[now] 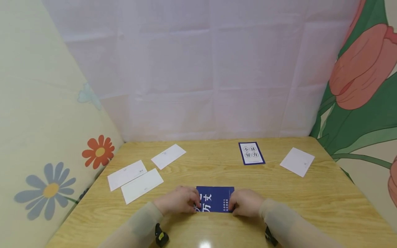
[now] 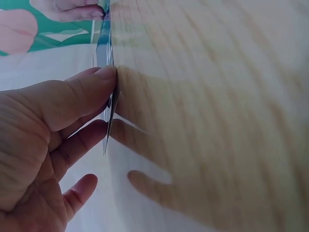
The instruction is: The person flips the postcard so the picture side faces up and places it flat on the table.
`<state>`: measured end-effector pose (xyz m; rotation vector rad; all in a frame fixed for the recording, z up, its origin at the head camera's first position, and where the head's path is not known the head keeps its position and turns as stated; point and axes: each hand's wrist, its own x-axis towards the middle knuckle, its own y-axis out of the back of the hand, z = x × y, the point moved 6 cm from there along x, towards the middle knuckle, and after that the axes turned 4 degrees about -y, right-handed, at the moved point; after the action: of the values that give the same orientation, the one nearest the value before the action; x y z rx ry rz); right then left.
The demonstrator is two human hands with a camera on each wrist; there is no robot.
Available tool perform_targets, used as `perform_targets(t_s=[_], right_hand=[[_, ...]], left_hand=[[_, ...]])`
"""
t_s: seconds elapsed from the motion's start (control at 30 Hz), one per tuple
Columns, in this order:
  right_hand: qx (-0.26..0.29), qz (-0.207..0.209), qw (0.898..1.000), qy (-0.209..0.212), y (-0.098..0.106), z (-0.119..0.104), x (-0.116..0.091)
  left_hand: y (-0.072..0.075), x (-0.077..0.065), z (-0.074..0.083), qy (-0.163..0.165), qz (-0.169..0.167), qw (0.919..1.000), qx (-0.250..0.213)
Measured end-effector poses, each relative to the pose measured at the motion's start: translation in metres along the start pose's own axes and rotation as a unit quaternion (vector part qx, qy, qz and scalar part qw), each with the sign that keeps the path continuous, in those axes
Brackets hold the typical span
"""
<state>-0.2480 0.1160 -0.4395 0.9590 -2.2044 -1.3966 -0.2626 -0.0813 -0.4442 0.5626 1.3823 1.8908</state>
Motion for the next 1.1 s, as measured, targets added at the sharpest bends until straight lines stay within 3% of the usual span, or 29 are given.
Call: perform_targets(t_s=[0.27, 0.43, 0.77, 0.93, 1.1], right_hand=[[-0.059, -0.013, 0.998, -0.009, -0.002, 0.002, -0.001], [-0.097, -0.041, 0.994, -0.015, -0.006, 0.003, -0.002], [-0.161, -0.017, 0.985, 0.057, -0.009, -0.010, -0.004], [-0.161, -0.010, 0.984, 0.078, -0.013, -0.019, -0.006], [-0.148, -0.020, 0.987, 0.058, -0.019, -0.026, -0.006]], left_hand=[[-0.001, 0.002, 0.000, -0.014, 0.004, 0.9997, 0.020], [0.003, 0.003, 0.002, -0.032, 0.013, 0.9974, 0.063], [0.011, 0.011, 0.005, -0.032, 0.042, 0.9862, 0.157], [0.011, 0.019, 0.005, -0.016, 0.026, 0.9857, 0.166], [0.006, 0.024, 0.000, 0.036, -0.011, 0.9852, 0.167]])
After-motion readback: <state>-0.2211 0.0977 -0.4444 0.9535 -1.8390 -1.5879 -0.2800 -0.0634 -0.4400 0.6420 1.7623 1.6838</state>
